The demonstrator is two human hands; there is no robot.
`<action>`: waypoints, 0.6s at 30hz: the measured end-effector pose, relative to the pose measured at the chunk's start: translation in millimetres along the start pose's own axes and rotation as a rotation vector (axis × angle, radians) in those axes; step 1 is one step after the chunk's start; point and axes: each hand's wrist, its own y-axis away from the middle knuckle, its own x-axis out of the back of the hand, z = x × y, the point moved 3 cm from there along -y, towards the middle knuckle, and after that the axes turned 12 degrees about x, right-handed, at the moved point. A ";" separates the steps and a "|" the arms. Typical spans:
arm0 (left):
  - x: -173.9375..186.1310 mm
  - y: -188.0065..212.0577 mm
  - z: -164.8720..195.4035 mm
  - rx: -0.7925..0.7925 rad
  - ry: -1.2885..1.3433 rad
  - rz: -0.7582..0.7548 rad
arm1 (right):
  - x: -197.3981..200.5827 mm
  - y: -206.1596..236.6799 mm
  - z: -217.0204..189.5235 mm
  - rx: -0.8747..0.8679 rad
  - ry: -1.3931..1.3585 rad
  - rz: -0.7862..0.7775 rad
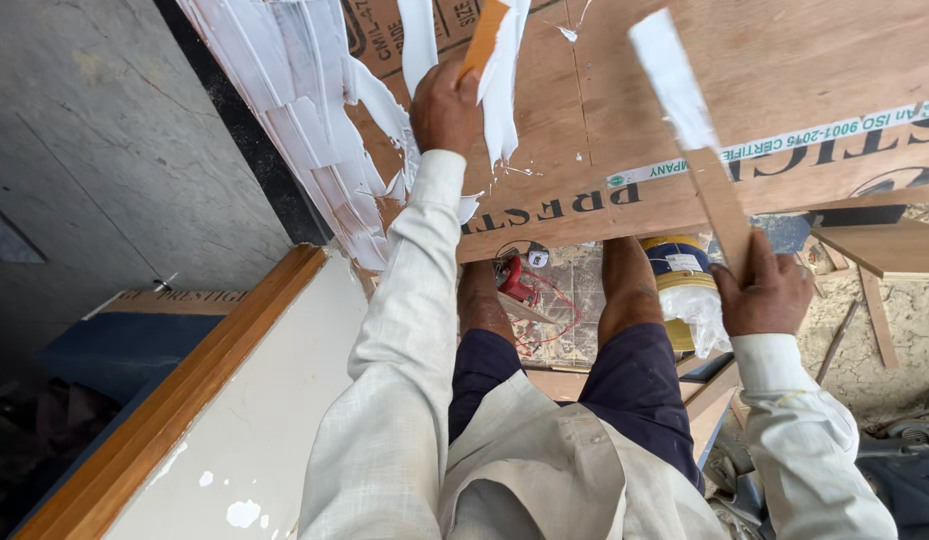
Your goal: The person applies white glue to a large wooden board using a wooden spreader. They repeatedly scoop glue from a bucket and spread it across the board surface in broad strokes.
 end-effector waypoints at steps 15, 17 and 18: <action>72.0 156.8 -221.4 0.947 0.361 0.356 | 35.8 -283.4 84.5 0.048 -0.434 0.256; 60.0 165.2 -217.5 0.946 0.404 0.385 | 51.0 -313.8 60.7 0.074 -0.362 0.240; 53.2 169.7 -212.1 0.949 0.418 0.405 | 54.9 -328.1 46.6 0.083 -0.336 0.236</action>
